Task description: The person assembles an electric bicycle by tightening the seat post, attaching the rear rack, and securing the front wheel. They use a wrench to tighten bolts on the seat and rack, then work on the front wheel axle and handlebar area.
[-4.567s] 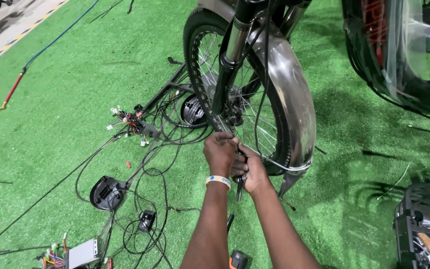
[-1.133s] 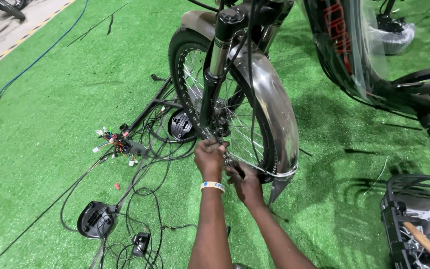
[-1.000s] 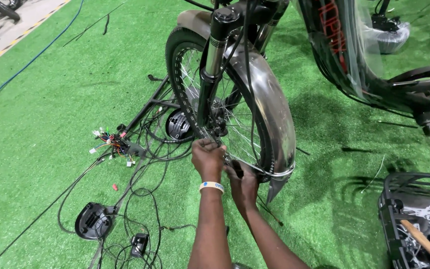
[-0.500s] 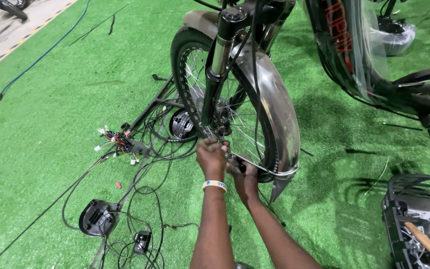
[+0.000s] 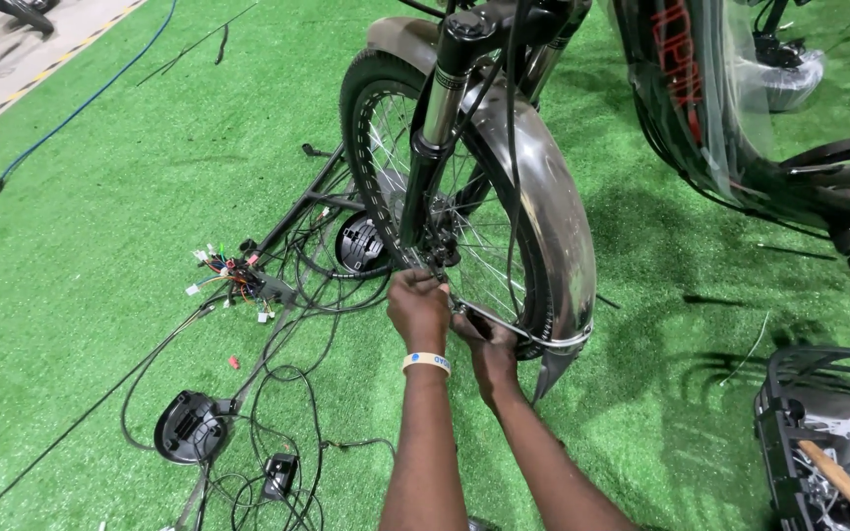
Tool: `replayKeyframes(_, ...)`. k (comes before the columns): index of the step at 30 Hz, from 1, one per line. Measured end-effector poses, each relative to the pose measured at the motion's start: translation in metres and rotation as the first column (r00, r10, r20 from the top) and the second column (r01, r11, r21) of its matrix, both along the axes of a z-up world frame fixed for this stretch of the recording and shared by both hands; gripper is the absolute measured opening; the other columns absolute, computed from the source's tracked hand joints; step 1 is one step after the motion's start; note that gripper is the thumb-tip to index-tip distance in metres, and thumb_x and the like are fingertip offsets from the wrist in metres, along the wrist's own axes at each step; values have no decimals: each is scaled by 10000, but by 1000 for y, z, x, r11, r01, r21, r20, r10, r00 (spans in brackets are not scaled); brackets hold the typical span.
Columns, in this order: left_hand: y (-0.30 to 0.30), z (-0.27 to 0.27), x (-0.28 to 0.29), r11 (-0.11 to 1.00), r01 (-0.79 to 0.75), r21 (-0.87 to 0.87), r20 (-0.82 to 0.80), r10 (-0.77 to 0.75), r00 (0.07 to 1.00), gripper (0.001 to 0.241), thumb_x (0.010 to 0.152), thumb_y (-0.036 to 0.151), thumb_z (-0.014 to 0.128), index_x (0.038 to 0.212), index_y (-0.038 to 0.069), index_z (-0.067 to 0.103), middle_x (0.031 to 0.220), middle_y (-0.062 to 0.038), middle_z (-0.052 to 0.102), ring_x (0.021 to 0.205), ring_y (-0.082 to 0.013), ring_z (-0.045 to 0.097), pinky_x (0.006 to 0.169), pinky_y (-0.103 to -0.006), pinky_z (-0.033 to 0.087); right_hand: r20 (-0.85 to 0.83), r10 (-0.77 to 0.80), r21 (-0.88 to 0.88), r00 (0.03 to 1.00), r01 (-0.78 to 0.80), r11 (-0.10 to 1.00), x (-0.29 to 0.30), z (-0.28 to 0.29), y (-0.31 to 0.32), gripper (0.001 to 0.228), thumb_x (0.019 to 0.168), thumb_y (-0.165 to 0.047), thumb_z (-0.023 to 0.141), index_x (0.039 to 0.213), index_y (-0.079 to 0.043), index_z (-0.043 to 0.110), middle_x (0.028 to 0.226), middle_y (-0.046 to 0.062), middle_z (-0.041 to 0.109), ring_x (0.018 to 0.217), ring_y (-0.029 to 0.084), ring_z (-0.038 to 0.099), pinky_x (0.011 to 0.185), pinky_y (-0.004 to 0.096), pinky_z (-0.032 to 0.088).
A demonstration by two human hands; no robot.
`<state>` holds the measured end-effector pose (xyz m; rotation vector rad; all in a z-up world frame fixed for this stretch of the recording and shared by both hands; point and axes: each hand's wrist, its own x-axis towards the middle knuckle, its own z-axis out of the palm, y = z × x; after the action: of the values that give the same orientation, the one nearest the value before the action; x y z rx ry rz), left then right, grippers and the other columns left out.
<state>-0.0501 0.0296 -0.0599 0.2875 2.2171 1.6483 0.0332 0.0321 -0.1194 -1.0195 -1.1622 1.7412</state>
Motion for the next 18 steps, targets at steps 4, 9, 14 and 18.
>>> replayKeyframes(4, -4, 21, 9, 989, -100, -105, -216, 76, 973, 326, 659, 38, 809, 902, 150, 624, 812, -26, 743, 898, -274, 704, 884, -374, 493, 103, -138, 113, 985, 127, 985, -12, -17, 5, 248, 713, -93, 846, 931, -97, 728, 831, 47, 729, 801, 141, 684, 775, 299, 523)
replayKeyframes(9, -7, 42, 18, 994, -76, -82, -282, 50, 958, 259, 714, -11, 766, 903, 115, 642, 833, -51, 755, 927, -337, 696, 914, -417, 485, 235, -228, 212, 945, 179, 961, 1, 26, -13, 245, 689, -49, 821, 885, -73, 675, 758, 74, 718, 741, 151, 679, 722, 296, 535)
replayKeyframes(14, -15, 48, 16, 998, 56, -29, -243, -61, 968, 190, 799, -5, 649, 863, 169, 689, 792, -28, 757, 892, -251, 711, 896, -343, 480, 334, -179, 78, 925, 162, 984, -1, 18, -5, 354, 653, -231, 871, 901, -187, 621, 714, 29, 704, 623, 185, 687, 636, 319, 520)
replayKeyframes(18, -21, 55, 16, 995, 94, -30, -236, -98, 967, 183, 804, -20, 644, 875, 141, 690, 779, -46, 755, 866, -242, 716, 887, -331, 482, 174, -139, 0, 975, 141, 990, -2, 38, -12, 248, 688, -168, 849, 754, -109, 617, 611, 38, 628, 489, 144, 569, 492, 261, 454)
